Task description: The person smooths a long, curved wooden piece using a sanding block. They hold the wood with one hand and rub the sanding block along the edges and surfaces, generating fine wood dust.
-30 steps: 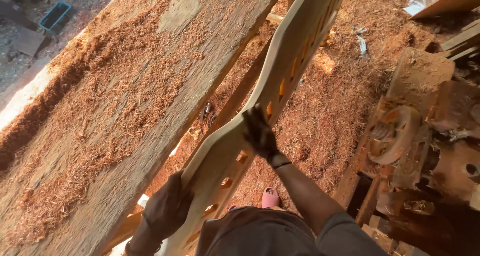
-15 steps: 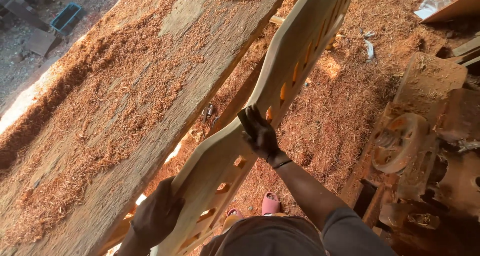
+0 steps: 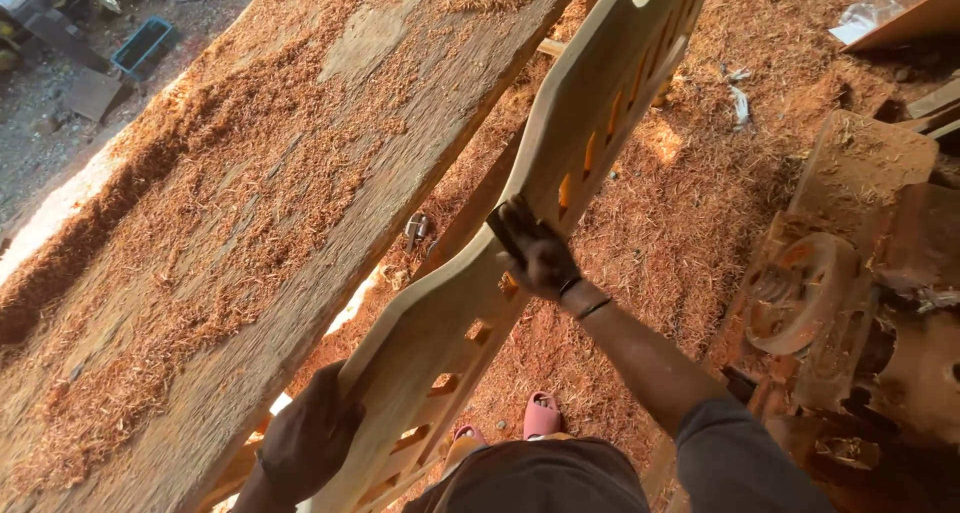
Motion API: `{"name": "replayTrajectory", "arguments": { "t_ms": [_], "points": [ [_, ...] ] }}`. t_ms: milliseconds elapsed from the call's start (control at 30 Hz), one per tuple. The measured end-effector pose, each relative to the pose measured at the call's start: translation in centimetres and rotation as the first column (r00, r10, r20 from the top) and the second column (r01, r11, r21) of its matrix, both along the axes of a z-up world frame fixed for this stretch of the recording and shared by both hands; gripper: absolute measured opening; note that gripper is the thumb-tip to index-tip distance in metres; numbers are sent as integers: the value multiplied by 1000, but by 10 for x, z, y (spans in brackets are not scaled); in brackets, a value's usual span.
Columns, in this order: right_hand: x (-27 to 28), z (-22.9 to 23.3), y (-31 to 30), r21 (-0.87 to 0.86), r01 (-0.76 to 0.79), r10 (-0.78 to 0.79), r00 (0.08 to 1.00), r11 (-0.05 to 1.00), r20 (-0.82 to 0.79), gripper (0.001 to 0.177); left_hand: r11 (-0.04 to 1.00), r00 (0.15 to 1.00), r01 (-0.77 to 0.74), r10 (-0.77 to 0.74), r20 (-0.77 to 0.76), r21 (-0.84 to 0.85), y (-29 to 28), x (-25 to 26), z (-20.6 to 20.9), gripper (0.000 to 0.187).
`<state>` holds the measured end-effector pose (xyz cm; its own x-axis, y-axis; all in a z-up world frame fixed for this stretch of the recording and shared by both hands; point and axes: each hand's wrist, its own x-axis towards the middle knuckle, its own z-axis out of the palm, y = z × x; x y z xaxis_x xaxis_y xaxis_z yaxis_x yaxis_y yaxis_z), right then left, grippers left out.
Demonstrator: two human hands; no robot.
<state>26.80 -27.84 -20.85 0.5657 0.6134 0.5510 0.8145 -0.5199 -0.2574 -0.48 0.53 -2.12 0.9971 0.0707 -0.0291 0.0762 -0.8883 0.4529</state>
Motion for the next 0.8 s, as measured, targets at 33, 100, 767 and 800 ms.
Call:
{"name": "replayTrajectory", "arguments": {
  "t_ms": [33, 100, 767, 800],
  "points": [
    [-15, -9, 11, 202, -70, 109, 976, 977, -187, 61, 1000, 1000, -9, 9, -18, -3, -1, 1, 0, 51],
    [-50, 10, 27, 402, -102, 250, 908, 910, -336, 64, 1000, 999, -22, 21, -31, -9, -2, 3, 2, 51],
    [-36, 105, 3, 590, -540, 752, 129, 599, -646, 83, 990, 988, 65, -47, 146, -125, -32, -10, 12, 48],
    [-23, 101, -4, 587, -546, 751, 125, 598, -648, 83, 990, 988, 58, -39, 148, -128, -34, -11, 12, 48]
  ]
}}
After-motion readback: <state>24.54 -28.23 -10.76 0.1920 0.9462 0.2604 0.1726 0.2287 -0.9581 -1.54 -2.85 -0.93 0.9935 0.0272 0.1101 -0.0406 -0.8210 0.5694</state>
